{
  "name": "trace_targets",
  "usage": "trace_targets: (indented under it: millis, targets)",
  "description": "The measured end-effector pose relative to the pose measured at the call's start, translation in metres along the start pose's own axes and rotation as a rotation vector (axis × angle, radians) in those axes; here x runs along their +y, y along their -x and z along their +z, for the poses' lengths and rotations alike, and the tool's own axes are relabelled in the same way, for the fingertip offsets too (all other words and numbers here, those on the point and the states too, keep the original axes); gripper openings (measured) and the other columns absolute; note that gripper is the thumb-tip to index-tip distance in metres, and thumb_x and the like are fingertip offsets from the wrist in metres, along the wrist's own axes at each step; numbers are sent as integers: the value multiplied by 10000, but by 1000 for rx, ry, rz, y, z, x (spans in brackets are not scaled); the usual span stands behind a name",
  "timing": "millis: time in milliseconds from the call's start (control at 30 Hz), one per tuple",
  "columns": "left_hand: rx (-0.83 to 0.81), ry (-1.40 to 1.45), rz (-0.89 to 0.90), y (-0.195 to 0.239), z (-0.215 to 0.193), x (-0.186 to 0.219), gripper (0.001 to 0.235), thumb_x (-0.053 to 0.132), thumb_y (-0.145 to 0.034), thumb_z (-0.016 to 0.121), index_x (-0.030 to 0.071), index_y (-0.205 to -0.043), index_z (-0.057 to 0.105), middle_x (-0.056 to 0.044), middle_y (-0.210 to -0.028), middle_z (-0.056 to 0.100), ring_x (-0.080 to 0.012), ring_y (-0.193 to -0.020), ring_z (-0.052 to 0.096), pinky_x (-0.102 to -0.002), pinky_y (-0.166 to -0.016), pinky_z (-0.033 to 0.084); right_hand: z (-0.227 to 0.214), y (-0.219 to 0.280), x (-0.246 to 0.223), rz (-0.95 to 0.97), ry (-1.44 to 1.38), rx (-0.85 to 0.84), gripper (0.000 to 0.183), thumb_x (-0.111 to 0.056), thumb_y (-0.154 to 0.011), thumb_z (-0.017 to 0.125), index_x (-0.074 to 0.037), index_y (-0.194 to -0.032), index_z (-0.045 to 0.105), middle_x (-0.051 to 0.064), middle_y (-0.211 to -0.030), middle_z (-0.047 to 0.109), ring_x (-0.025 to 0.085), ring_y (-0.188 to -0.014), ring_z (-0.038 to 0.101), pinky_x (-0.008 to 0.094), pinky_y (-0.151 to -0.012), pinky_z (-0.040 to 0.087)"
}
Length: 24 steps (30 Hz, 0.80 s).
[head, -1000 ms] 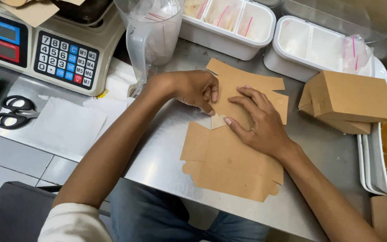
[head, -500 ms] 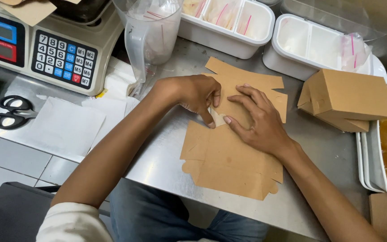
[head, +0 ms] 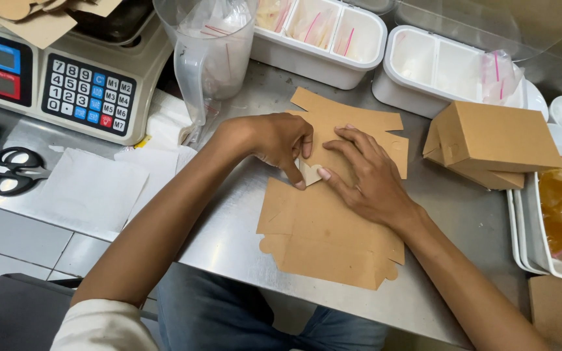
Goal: The person folds flat cardboard pieces into box shapes on a stainless steel countertop. They press along the creases to form the sides and tabs, then set the partially assembled boxes aside. The workspace includes a digital scale, scissors, and containers with packaged food items.
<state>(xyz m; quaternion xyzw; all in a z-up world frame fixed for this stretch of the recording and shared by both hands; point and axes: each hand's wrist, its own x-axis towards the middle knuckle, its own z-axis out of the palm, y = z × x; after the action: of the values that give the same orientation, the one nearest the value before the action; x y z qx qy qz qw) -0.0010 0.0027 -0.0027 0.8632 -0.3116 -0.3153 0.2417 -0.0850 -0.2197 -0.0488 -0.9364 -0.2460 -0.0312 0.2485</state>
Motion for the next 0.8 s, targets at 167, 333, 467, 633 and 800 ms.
trace_targets:
  millis: [167, 333, 467, 633, 800]
  targets:
    - [-13, 15, 17, -4, -1, -4, 576, 301, -635, 1009, 32, -1055, 720, -78, -777, 718, -248, -726, 722, -376, -701, 589, -1, -2, -1, 2, 23, -6, 508, -357, -918, 742, -104, -1343, 622, 194, -1404, 512, 468, -1464, 414, 603, -1163, 358]
    - [-31, 75, 35, 2, -6, -6, 541, 282, -690, 983, 10, -1070, 712, -97, -779, 722, -238, -705, 711, -369, -697, 580, 1, -2, 2, 4, 12, -3, 518, -350, -903, 759, -110, -1341, 619, 193, -1408, 511, 470, -1467, 408, 605, -1165, 352]
    - [-31, 161, 74, -1, -8, -15, 378, 170, -809, 863, -15, -1087, 687, -110, -783, 731, -218, -694, 701, -339, -680, 590, -2, -2, -1, 7, 11, -15, 521, -344, -902, 752, -106, -1346, 619, 197, -1406, 508, 477, -1470, 402, 604, -1160, 355]
    - [-25, 228, 87, -7, -5, -23, 292, 89, -843, 810, -33, -1067, 669, -132, -777, 728, -209, -693, 701, -323, -660, 633, -1, -2, 1, 28, 16, -30, 523, -360, -905, 745, -123, -1354, 619, 178, -1415, 501, 461, -1484, 390, 592, -1167, 349]
    - [4, 261, 83, -4, -5, -22, 260, 48, -847, 803, -40, -1057, 678, -143, -783, 725, -209, -681, 712, -329, -640, 650, -1, -1, 0, 29, 7, -28, 518, -362, -907, 745, -127, -1350, 619, 169, -1416, 500, 451, -1488, 388, 584, -1169, 349]
